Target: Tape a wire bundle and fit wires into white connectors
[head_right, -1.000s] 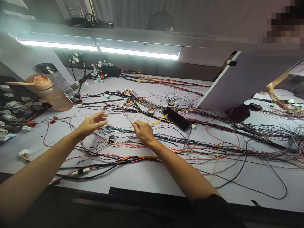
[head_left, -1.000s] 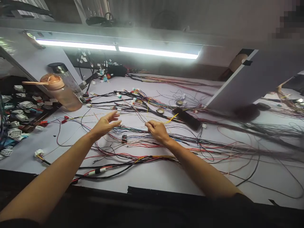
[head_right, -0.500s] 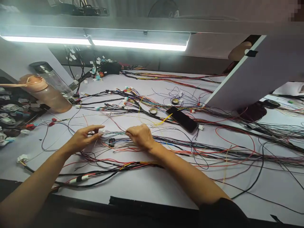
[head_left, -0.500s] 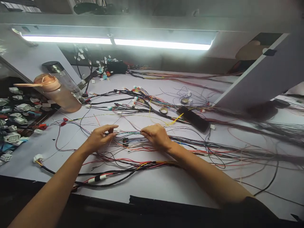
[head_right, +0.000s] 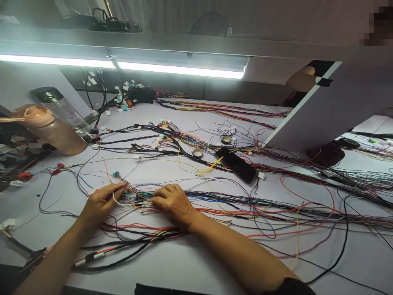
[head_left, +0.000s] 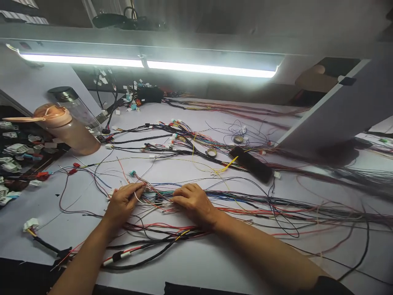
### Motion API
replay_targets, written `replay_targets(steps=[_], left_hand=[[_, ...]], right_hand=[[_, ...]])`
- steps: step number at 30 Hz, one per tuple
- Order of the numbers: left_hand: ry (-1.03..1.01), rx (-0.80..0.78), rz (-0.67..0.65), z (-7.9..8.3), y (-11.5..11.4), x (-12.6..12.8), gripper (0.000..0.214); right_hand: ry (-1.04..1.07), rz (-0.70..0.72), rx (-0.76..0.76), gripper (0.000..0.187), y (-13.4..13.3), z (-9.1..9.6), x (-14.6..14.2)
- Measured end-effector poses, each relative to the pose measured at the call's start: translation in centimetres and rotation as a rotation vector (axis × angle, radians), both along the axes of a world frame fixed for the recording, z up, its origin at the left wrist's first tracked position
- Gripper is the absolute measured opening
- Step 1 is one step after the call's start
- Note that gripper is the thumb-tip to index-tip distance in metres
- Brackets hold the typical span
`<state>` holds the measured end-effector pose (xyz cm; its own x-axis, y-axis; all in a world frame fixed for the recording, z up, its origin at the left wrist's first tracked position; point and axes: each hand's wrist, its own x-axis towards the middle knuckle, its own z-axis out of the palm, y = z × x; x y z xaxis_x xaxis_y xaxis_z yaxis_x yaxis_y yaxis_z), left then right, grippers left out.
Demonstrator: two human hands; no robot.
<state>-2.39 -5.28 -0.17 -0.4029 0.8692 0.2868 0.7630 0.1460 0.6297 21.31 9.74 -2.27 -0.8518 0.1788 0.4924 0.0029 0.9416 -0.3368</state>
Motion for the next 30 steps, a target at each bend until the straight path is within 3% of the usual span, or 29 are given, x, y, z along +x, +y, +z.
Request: replay_targets(steps=[4,7,10,14,17,21,30], left_hand=[[0.047,0.015,-0.008,0.0,0.0,0.0,0.032],[0.052,0.016,-0.021,0.0,-0.2,-0.1,0.032],[0.080,0.012,-0.037,0.0,-0.3,-0.1,0.031],[0.128,0.032,-0.051,0.0,-0.4,-0.2,0.027],[0.162,0.057,-0.070,-0.1,-0.5,-0.3,0.026],[0.175,0.057,-0.092,-0.3,-0.5,-0.5,0.026],[0.155,0.064,-0.115,-0.4,-0.6,-0.3,0.027]], right_hand=[[-0.042,-0.006,-0.009,0.018,-0.3,0.6,0.2],[-0.082,0.027,-0.015,0.022,0.0,2.3,0.3],[-0.115,-0.014,-0.029,0.027,2.1,4.7,-0.6],[-0.211,-0.234,-0.127,0.025,6.6,6.2,-4.3],[-0.248,-0.365,-0.171,0.030,9.2,5.2,-7.8],[-0.239,-0.418,-0.190,0.037,10.6,3.0,-10.6],[-0.130,-0.395,-0.235,0.015,11.3,0.7,-10.8]])
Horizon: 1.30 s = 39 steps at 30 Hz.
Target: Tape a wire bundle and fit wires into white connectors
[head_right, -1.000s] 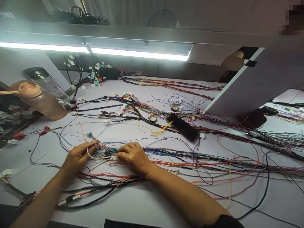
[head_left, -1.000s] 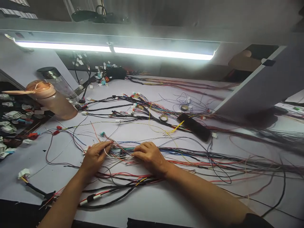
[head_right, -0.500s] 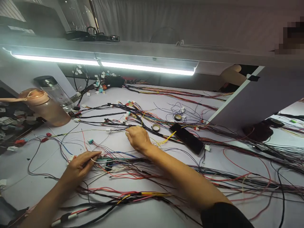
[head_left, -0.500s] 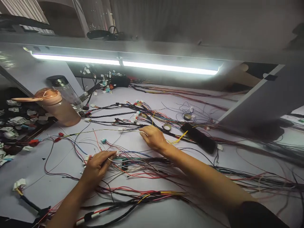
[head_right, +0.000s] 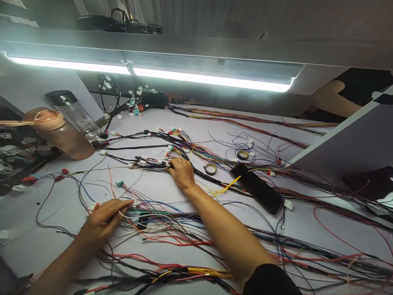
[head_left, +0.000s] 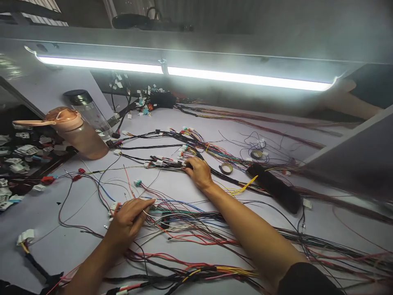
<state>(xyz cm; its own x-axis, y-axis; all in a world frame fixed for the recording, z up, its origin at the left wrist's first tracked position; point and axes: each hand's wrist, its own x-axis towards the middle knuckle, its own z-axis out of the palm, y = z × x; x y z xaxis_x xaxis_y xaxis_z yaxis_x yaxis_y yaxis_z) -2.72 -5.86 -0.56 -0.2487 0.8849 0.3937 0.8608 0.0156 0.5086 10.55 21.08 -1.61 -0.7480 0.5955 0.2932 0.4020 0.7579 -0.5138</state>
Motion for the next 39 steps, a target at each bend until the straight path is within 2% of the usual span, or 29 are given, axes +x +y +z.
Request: replay_targets(steps=[6,10,16,19,25,31,39], left_hand=[[-0.016,0.015,-0.013,0.2,0.1,0.2,0.029],[-0.051,-0.002,-0.006,0.0,0.1,0.2,0.029],[-0.074,-0.022,0.011,0.1,0.1,0.3,0.028],[-0.055,-0.037,0.008,0.4,0.1,0.4,0.028],[-0.062,-0.017,0.000,0.4,0.2,0.6,0.030],[-0.073,-0.035,-0.007,0.4,0.1,0.5,0.030],[-0.053,0.003,-0.030,0.4,0.1,0.5,0.033]], right_hand=[[0.052,0.110,0.036,0.007,0.0,-0.4,0.3],[0.051,0.187,0.064,0.015,-0.1,-0.5,0.4],[0.057,0.220,0.072,0.004,-0.2,-0.1,0.6],[0.087,0.243,0.074,0.019,-0.2,-0.1,0.7],[0.180,0.278,0.056,0.027,-0.2,-0.7,0.5],[0.148,0.298,0.056,0.016,-0.2,-0.9,0.4],[0.195,0.347,0.114,0.015,0.0,-1.6,0.2]])
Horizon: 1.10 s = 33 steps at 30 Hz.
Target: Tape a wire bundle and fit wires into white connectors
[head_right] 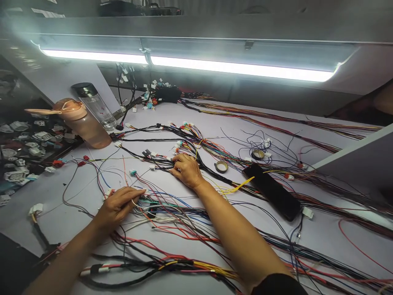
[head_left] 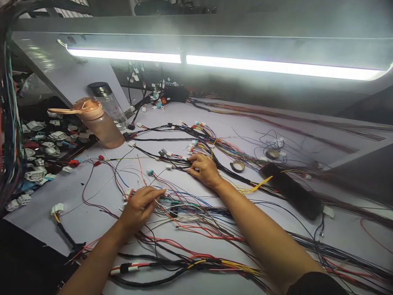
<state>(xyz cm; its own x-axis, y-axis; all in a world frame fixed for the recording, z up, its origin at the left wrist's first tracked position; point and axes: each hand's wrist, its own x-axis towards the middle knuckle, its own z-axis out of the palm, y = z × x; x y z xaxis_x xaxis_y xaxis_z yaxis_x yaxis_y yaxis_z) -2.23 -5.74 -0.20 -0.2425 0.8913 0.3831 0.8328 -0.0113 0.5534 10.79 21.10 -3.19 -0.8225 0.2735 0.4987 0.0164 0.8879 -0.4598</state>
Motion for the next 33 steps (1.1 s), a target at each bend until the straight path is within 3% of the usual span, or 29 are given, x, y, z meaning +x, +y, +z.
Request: replay_targets(steps=[5,9,13,22,33], left_hand=[[0.028,0.029,-0.019,0.07,0.16,0.01,0.034],[0.049,0.028,-0.023,-0.02,0.19,0.00,0.033],[0.065,0.018,-0.008,-0.07,0.13,0.05,0.033],[0.048,0.017,-0.018,-0.06,0.15,0.14,0.032],[0.048,0.036,-0.029,0.17,0.21,0.20,0.033]], right_hand=[[0.023,0.018,-0.017,0.004,0.04,-0.02,-0.10],[0.038,-0.070,-0.048,0.023,-0.02,0.17,-0.12],[0.031,-0.153,-0.066,0.029,-0.09,-0.04,-0.25],[0.134,-0.182,-0.168,0.017,0.17,-0.06,-0.39],[0.294,-0.159,-0.311,0.017,0.27,0.46,0.00]])
